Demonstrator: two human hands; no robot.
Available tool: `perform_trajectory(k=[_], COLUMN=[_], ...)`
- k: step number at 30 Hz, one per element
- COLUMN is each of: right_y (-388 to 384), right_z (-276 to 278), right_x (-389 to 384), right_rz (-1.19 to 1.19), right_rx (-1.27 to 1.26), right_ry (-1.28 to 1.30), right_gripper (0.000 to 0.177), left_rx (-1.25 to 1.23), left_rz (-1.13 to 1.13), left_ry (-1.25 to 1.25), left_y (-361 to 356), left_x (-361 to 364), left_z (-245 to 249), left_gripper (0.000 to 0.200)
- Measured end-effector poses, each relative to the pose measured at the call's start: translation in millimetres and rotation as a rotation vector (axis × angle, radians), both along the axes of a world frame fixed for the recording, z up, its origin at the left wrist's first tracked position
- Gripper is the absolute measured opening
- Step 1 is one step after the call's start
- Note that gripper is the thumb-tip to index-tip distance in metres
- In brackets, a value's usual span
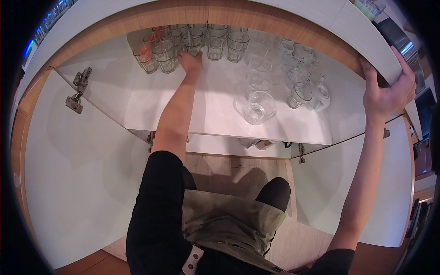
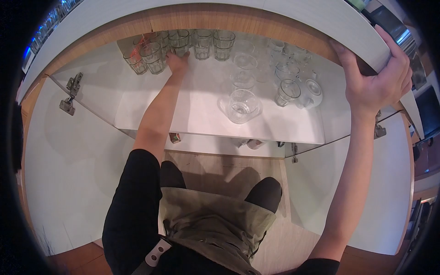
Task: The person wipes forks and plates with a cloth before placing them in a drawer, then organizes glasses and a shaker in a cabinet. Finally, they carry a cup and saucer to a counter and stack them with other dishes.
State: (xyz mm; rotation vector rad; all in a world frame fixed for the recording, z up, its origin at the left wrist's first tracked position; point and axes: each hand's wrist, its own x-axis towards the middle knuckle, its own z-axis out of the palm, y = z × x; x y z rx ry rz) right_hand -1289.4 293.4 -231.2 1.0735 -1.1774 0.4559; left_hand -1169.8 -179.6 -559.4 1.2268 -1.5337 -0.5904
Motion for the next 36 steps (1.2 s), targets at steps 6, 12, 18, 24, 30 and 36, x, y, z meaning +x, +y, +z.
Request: perform_trajectory(k=[6,12,18,24,30,36], right_y=[0,0,2,-2,-1,0], right_z=[0,-1,-3,-2,-3,-1], right_x=[0,-1,2,7,5,5], right_rz=[0.001,0.006,-0.027,-0.006,0.004,0.006], right_rx=[-0.011,-0.002,0.01,-0.01,0.005,0.012], right_ry=[0.0,-0.009,-0.019,-0.026,-0.018,-0.019], right_gripper=[0.064,0.064,0.062,0.062,0.064,0.064], left_rx=[0.048,0.205,0.158,0.096,-0.041,0.143], left_rz=[-0.147,-0.145,-0.118,-0.031,-0.456,-0.303], left_ry=[-0.014,-0.211,-0.229,-0.098,-0.092,-0.349], left_y=[48,64,58,68,88,99], left_x=[-24,-43,-45,-49,-68,-91], left_z=[10,28,16,13,-1,24], left_gripper=[0.087,0.086,0.079,0.078,0.073,0.078])
